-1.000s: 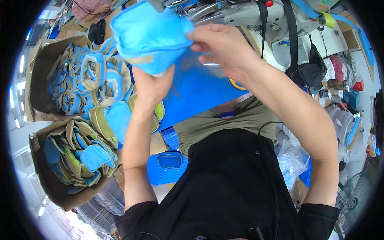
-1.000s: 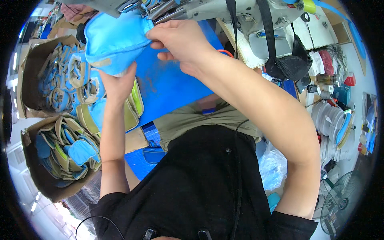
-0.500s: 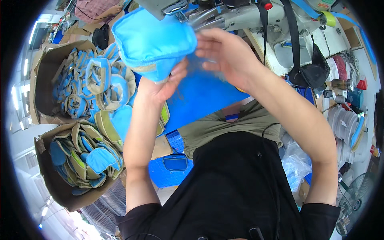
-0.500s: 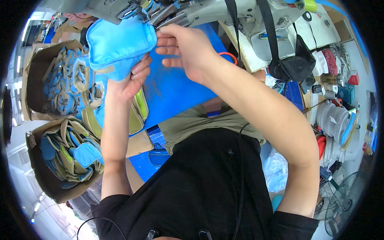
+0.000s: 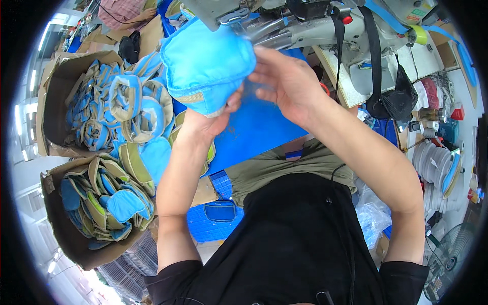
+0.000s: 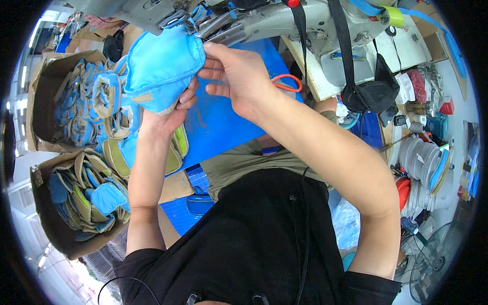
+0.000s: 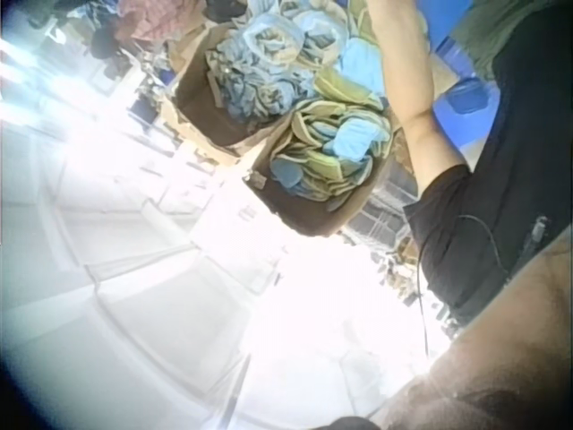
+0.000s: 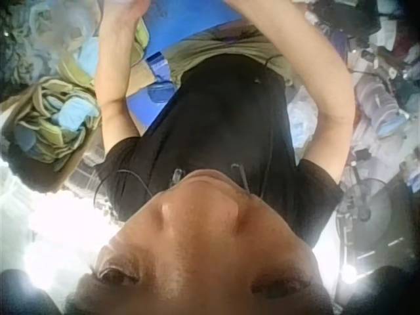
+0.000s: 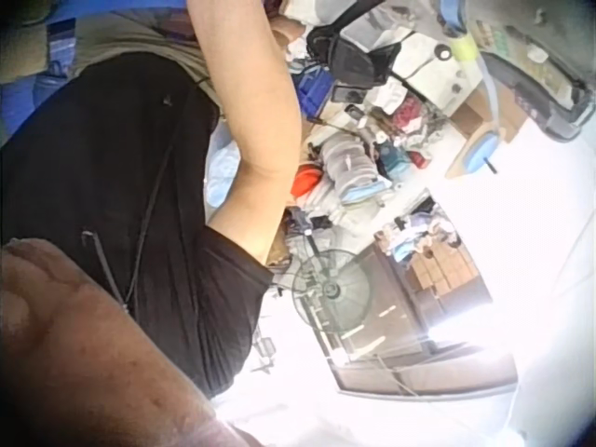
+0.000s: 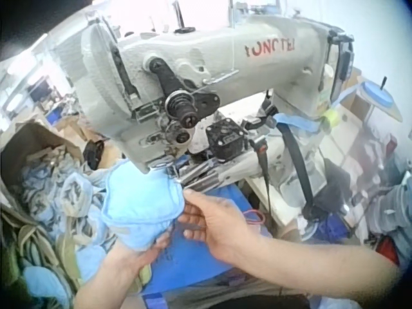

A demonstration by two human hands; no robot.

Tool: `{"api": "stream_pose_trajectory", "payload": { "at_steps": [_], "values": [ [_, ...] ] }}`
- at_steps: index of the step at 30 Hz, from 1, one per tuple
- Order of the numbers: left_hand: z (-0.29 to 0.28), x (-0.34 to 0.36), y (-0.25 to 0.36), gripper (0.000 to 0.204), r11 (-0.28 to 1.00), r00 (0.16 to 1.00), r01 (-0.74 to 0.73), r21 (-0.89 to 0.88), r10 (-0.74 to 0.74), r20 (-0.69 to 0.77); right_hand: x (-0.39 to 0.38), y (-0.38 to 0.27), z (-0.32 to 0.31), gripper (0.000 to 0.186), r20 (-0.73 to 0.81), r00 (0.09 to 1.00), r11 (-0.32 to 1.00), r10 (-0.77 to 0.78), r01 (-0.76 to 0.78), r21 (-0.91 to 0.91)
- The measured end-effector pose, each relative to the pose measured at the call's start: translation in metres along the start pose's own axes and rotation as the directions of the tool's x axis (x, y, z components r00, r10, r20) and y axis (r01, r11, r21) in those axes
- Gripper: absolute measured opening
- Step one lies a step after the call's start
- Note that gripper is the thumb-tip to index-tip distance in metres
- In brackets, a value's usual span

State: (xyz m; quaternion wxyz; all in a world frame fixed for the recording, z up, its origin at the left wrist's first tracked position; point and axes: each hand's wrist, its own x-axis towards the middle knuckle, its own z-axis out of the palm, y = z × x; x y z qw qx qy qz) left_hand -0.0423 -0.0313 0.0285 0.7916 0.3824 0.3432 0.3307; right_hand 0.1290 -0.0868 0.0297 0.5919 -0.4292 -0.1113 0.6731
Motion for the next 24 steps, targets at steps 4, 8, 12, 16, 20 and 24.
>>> {"api": "stream_pose_trajectory", "payload": {
  "at_steps": [4,8,12,16,20,24],
  "values": [
    [-0.008,0.003,-0.002,0.025,0.999,0.999,0.012,-0.03,-0.011,0.048,-0.003,0.001,0.007,0.026,-0.084,0.995,0.998,-0.055,0.051,-0.047],
    [-0.009,0.002,-0.005,0.027,0.999,0.997,-0.025,-0.045,0.028,0.078,-0.003,0.002,0.013,0.023,-0.088,0.979,0.97,-0.186,0.169,-0.173],
    [0.001,0.001,-0.008,0.018,0.999,0.999,-0.031,0.01,0.032,-0.019,0.002,0.003,0.016,0.024,-0.095,0.965,0.948,-0.243,0.216,-0.234],
    [-0.005,0.006,-0.013,0.024,0.989,0.999,-0.017,-0.15,0.022,0.028,0.001,-0.002,0.015,0.024,-0.071,0.966,0.936,-0.248,0.22,-0.274],
    [-0.007,0.008,-0.025,0.028,0.972,0.979,-0.199,-0.125,0.204,0.024,0.001,-0.003,0.016,0.022,-0.065,0.969,0.94,-0.24,0.215,-0.266],
    [0.004,0.005,-0.025,0.041,0.955,0.95,-0.296,0.04,0.298,-0.098,0.004,-0.002,0.013,0.022,-0.056,0.975,0.951,-0.216,0.197,-0.238]
  ]
}}
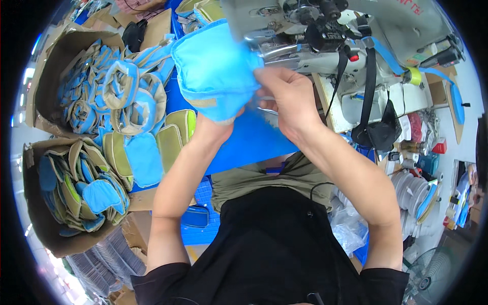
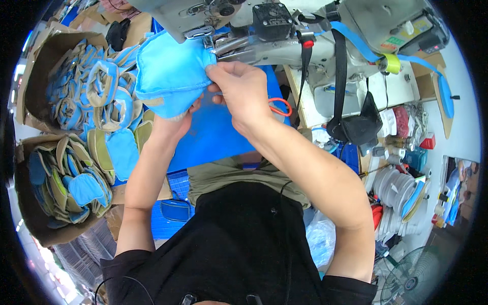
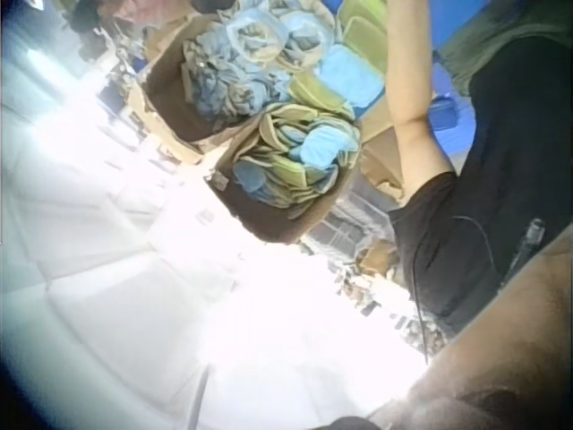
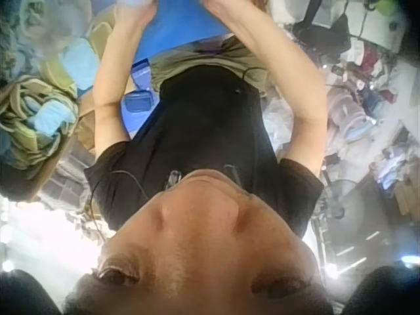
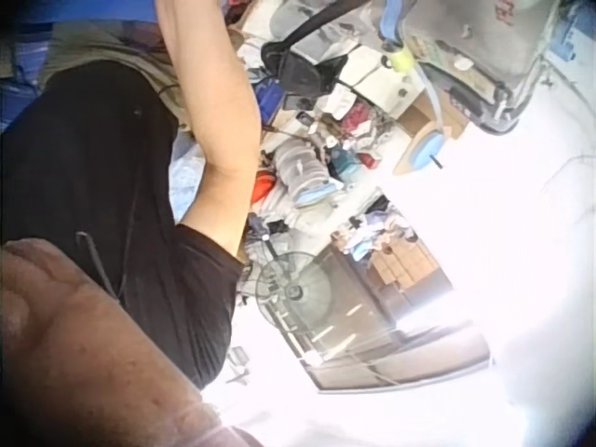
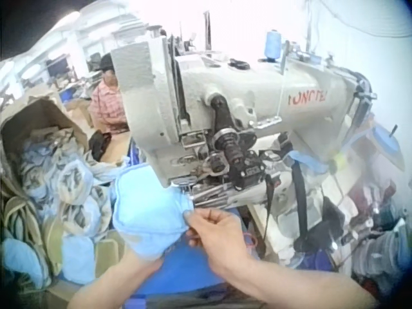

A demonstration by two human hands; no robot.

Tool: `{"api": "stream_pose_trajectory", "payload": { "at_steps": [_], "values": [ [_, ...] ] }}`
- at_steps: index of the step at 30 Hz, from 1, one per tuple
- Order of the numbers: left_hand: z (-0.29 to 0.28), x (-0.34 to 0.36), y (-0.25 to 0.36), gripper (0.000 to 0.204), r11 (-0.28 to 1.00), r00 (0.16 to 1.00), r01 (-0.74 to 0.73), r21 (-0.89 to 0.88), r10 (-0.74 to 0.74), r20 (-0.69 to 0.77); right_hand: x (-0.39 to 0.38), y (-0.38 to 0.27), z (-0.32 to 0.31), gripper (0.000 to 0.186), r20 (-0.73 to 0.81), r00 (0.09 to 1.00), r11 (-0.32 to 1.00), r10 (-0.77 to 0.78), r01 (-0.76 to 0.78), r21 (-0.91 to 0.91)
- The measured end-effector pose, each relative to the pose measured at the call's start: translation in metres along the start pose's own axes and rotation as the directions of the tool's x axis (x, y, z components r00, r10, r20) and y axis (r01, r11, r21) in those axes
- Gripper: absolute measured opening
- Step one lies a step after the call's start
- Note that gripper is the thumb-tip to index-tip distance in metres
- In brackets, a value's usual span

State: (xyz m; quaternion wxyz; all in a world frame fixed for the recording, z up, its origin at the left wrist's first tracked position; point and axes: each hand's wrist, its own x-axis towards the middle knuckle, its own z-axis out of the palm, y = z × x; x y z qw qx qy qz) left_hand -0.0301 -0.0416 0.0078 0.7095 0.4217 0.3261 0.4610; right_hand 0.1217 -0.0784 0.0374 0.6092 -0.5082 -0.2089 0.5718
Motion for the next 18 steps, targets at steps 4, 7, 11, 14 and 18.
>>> {"api": "stream_pose_trajectory", "payload": {
  "at_steps": [4,7,11,14,18],
  "values": [
    [0.0,0.005,-0.004,0.049,0.985,0.993,-0.119,0.127,0.119,0.008,0.0,0.001,0.0,0.022,-0.002,1.0,1.0,0.011,-0.011,0.029],
    [0.002,0.006,-0.002,0.05,0.977,0.988,-0.158,0.143,0.156,0.021,0.002,-0.001,0.003,0.023,-0.025,1.0,0.999,0.013,-0.012,0.04],
    [-0.001,0.009,-0.004,0.049,0.972,0.988,-0.152,0.178,0.154,0.001,0.0,-0.002,0.006,0.023,-0.041,0.999,0.999,0.018,-0.016,0.048],
    [-0.003,0.011,-0.004,0.048,0.969,0.988,-0.154,0.193,0.157,-0.001,0.0,-0.002,0.007,0.021,-0.031,0.999,0.999,0.022,-0.021,0.041],
    [-0.003,0.015,-0.004,0.046,0.971,0.984,-0.177,0.163,0.176,0.023,0.002,-0.001,0.006,0.015,-0.029,0.999,0.999,0.04,-0.039,0.027]
  ]
}}
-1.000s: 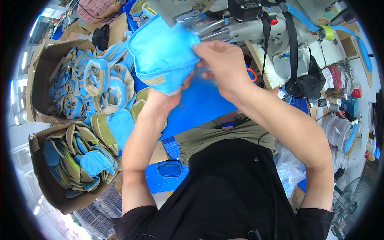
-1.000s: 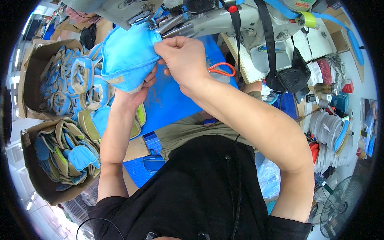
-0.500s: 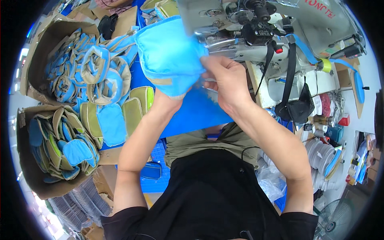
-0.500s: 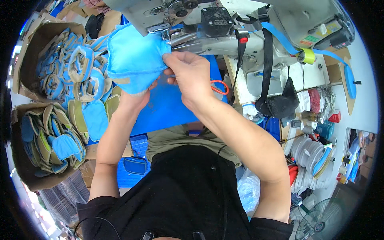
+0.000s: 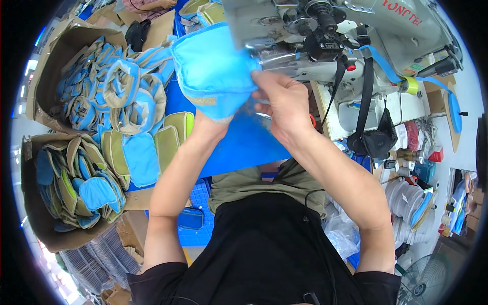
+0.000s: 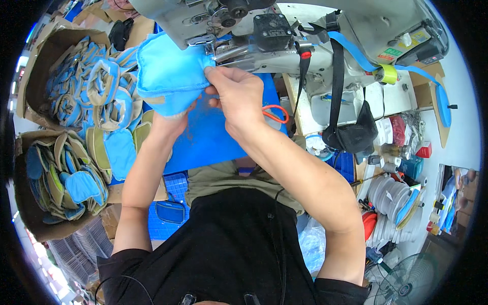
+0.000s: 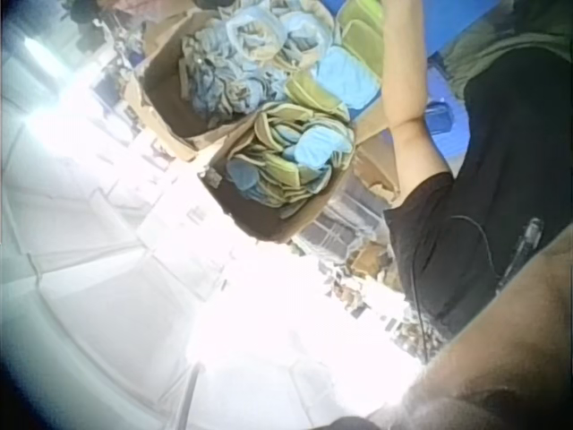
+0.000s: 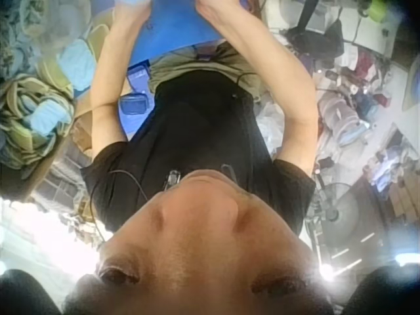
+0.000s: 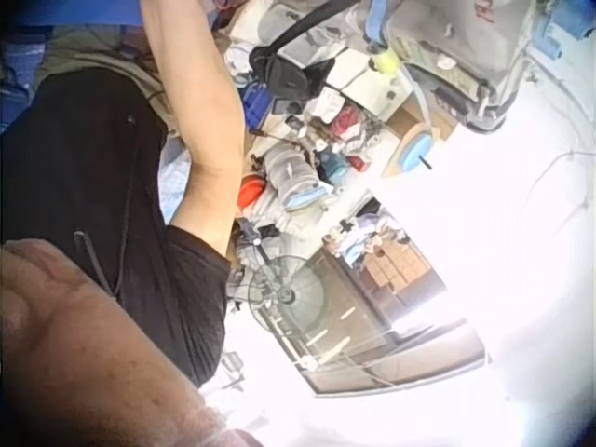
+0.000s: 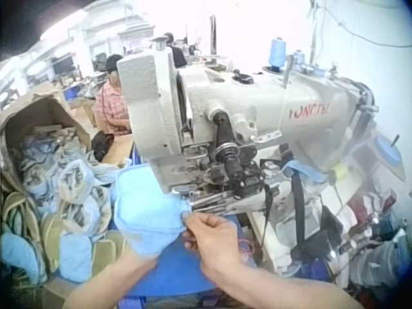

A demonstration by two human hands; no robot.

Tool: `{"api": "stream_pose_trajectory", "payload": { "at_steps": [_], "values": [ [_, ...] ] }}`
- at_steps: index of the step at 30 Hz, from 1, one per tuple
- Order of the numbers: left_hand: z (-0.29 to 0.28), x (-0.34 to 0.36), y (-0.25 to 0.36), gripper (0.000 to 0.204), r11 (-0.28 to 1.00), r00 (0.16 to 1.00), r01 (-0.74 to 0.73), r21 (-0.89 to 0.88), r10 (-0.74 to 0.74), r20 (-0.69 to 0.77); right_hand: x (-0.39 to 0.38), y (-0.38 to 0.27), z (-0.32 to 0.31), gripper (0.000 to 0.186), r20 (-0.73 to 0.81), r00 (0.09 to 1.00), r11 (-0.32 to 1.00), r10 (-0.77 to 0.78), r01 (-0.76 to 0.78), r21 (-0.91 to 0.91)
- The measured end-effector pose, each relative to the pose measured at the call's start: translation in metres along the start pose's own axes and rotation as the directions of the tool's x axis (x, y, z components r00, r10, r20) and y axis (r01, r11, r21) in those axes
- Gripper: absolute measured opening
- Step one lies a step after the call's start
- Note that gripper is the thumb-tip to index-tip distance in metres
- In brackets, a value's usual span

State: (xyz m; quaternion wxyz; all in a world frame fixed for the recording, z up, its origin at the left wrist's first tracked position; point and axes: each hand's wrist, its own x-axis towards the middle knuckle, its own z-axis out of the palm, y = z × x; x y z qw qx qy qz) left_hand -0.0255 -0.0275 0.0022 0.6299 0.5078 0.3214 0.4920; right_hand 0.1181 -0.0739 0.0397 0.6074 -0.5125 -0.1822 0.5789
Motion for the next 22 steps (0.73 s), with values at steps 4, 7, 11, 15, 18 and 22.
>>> {"api": "stream_pose_trajectory", "payload": {
  "at_steps": [4,7,11,15,18,22],
  "values": [
    [0.0042,-0.0001,0.0058,0.044,0.999,1.0,0.007,0.041,-0.007,-0.003,0.001,0.0015,0.0027,0.026,-0.038,0.999,0.999,-0.022,0.023,0.03],
    [0.0042,0.0021,0.0061,0.041,0.998,1.0,0.011,0.065,-0.01,-0.019,0.0013,-0.0005,0.0052,0.025,-0.048,0.999,0.999,-0.011,0.012,0.037],
    [0.0037,0.0036,0.0045,0.04,0.997,0.999,-0.015,0.081,0.018,-0.038,0.0006,0.001,0.0058,0.025,-0.055,0.998,0.999,-0.009,0.011,0.035],
    [0.0027,0.005,0.003,0.04,0.998,0.999,-0.012,0.068,0.014,-0.042,0.0012,-0.0001,0.0071,0.025,-0.068,0.998,0.999,0.003,-0.001,0.04],
    [0.0033,0.0044,0.0037,0.04,0.996,0.999,-0.016,0.088,0.019,-0.037,0.0008,-0.0004,0.0078,0.026,-0.074,0.997,0.999,0.001,0.001,0.034],
    [0.0021,0.0053,0.0003,0.04,0.993,0.999,-0.033,0.11,0.037,-0.037,-0.0011,-0.0024,0.0096,0.028,-0.086,0.996,1.0,0.008,-0.005,0.031]
  ]
}}
